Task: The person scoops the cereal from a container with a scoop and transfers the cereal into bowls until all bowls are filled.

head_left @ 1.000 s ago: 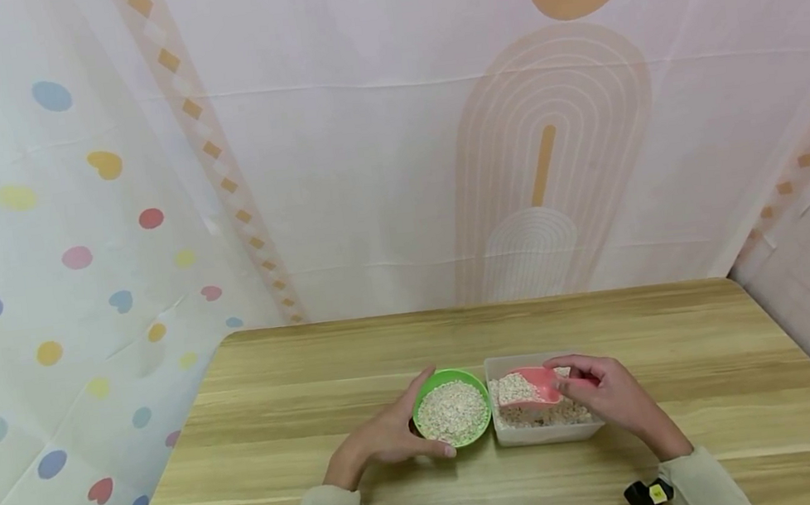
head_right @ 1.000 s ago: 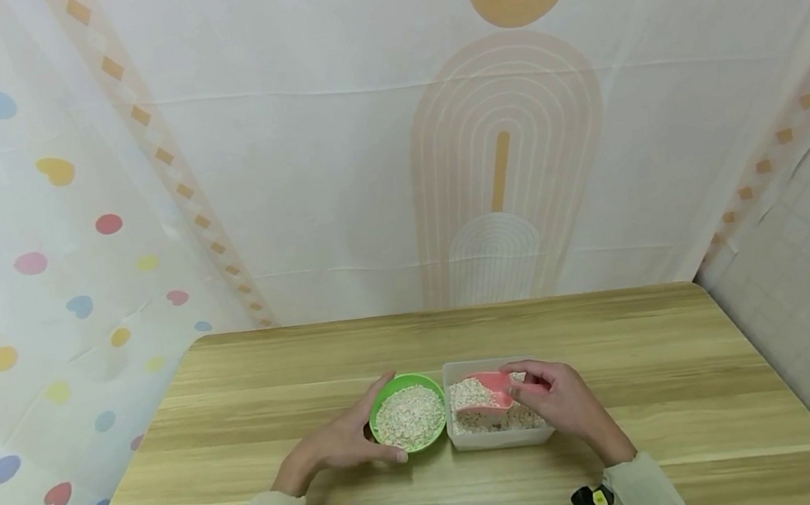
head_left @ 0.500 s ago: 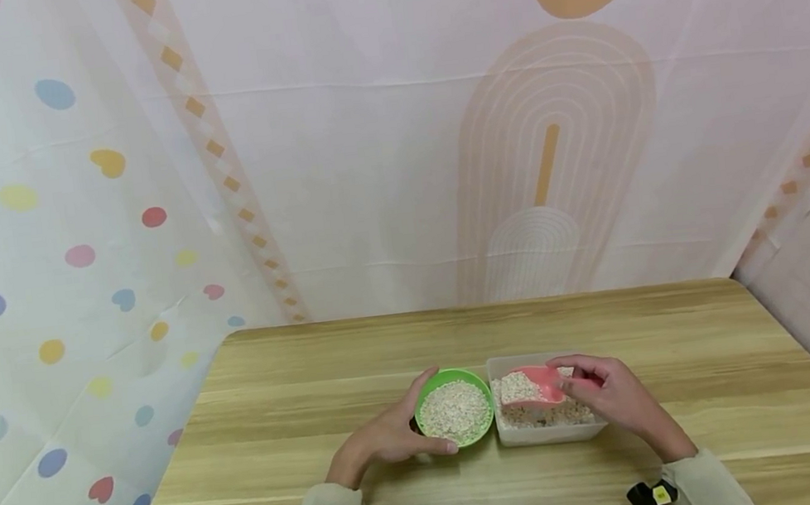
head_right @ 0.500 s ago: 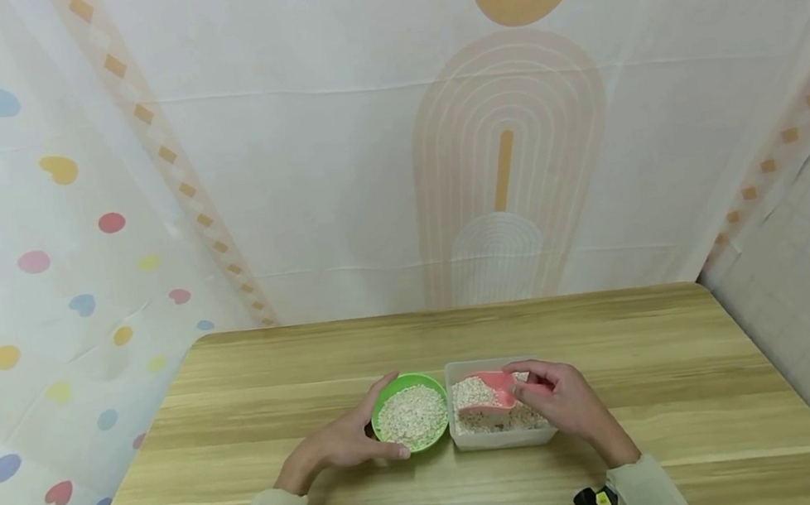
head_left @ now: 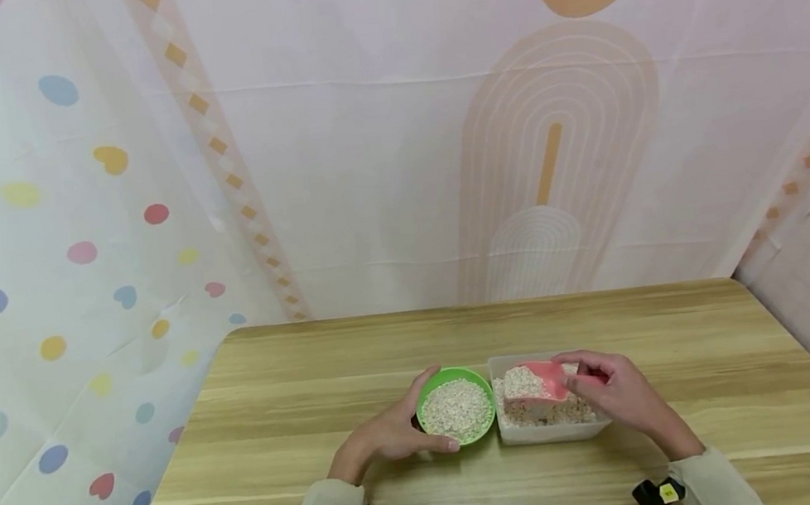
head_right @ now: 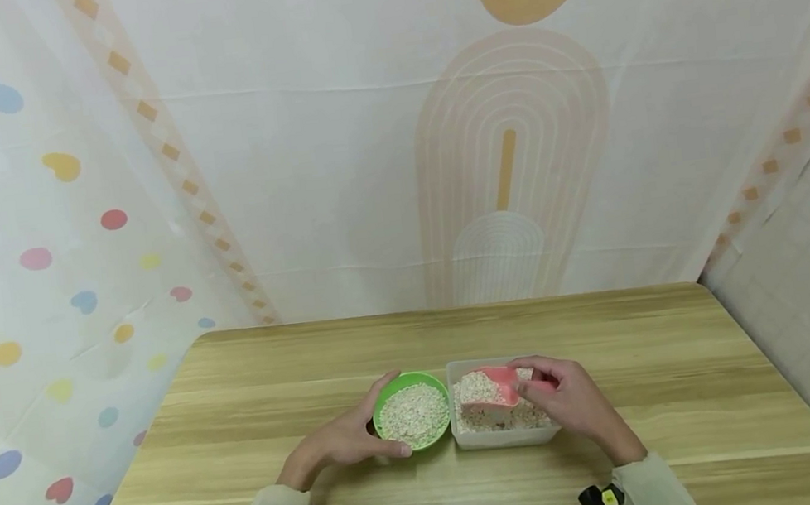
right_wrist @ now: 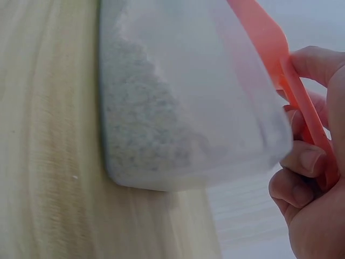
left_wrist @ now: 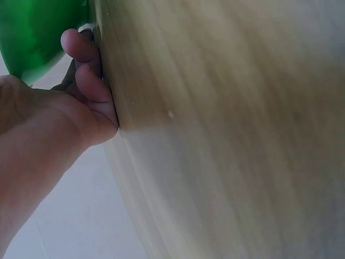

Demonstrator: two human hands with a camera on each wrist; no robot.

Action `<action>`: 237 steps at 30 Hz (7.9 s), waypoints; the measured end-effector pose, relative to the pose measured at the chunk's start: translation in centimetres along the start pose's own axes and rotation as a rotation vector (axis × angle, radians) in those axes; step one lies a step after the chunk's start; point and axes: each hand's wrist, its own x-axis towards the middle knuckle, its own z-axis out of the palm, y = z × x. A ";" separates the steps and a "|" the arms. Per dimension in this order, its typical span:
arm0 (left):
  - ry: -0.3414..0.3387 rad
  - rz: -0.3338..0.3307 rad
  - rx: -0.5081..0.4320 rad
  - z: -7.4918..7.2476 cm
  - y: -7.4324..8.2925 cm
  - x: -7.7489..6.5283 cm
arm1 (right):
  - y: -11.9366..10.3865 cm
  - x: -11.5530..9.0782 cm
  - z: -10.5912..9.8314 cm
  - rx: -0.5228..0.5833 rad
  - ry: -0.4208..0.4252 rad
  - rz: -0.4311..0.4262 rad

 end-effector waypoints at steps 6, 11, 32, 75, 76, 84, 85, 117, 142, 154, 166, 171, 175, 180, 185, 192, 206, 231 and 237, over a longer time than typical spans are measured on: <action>-0.007 -0.003 0.006 -0.1 -0.2 0.0 | -0.5 0.6 -0.6 -0.071 0.004 -0.058; -0.010 -0.003 0.001 -0.1 -0.2 0.1 | -1.3 1.4 -1.1 -0.101 0.001 -0.074; -0.002 -0.025 0.008 0.0 -0.3 0.2 | -3.9 3.4 -1.1 -0.140 -0.050 -0.073; -0.015 -0.011 -0.019 0.0 0.0 0.0 | -7.7 7.1 2.8 -0.554 -0.206 -0.269; -0.016 -0.011 -0.017 0.0 0.0 -0.1 | -7.7 7.1 2.8 -0.564 -0.207 -0.274; -0.016 -0.005 0.000 -0.1 0.0 -0.1 | -8.1 7.3 3.0 -0.631 -0.211 -0.305; -0.015 -0.006 0.004 -0.1 0.0 -0.1 | -8.2 7.3 3.0 -0.631 -0.214 -0.302; -0.021 0.015 -0.024 -0.1 -0.1 0.0 | -9.7 8.0 3.0 -0.716 -0.230 -0.415; -0.020 0.008 -0.010 -0.2 0.0 0.0 | -10.2 8.1 2.9 -0.776 -0.172 -0.609; -0.013 0.001 -0.006 -0.1 -0.3 0.1 | -9.3 6.9 0.9 -0.684 -0.223 -0.411; -0.008 -0.010 -0.001 -0.1 -0.4 0.1 | -7.6 5.5 -1.9 -0.628 -0.208 -0.321; -0.005 -0.014 -0.002 -0.2 -0.3 0.0 | -6.6 4.8 -2.7 -0.638 -0.211 -0.322; -0.009 -0.012 -0.011 -0.2 -0.4 -0.1 | -5.8 4.1 -3.1 -0.670 -0.242 -0.292; -0.014 -0.010 -0.022 -0.3 -0.4 -0.1 | -5.0 3.4 -3.2 -0.731 -0.299 -0.225; -0.010 -0.011 -0.017 -0.3 -0.5 -0.2 | -4.4 3.1 -3.1 -0.735 -0.332 -0.192; -0.010 0.000 -0.014 -0.3 -0.5 -0.2 | -4.2 2.9 -2.8 -0.730 -0.373 -0.140; -0.002 0.002 -0.004 -0.3 -0.5 -0.1 | -4.1 2.6 -1.8 -0.647 -0.409 -0.047; 0.224 0.150 0.316 -0.3 3.3 0.7 | -3.6 1.6 -0.6 -0.490 -0.377 0.131; 0.175 0.197 0.367 0.2 5.3 1.8 | -3.7 1.7 -0.3 -0.465 -0.369 0.122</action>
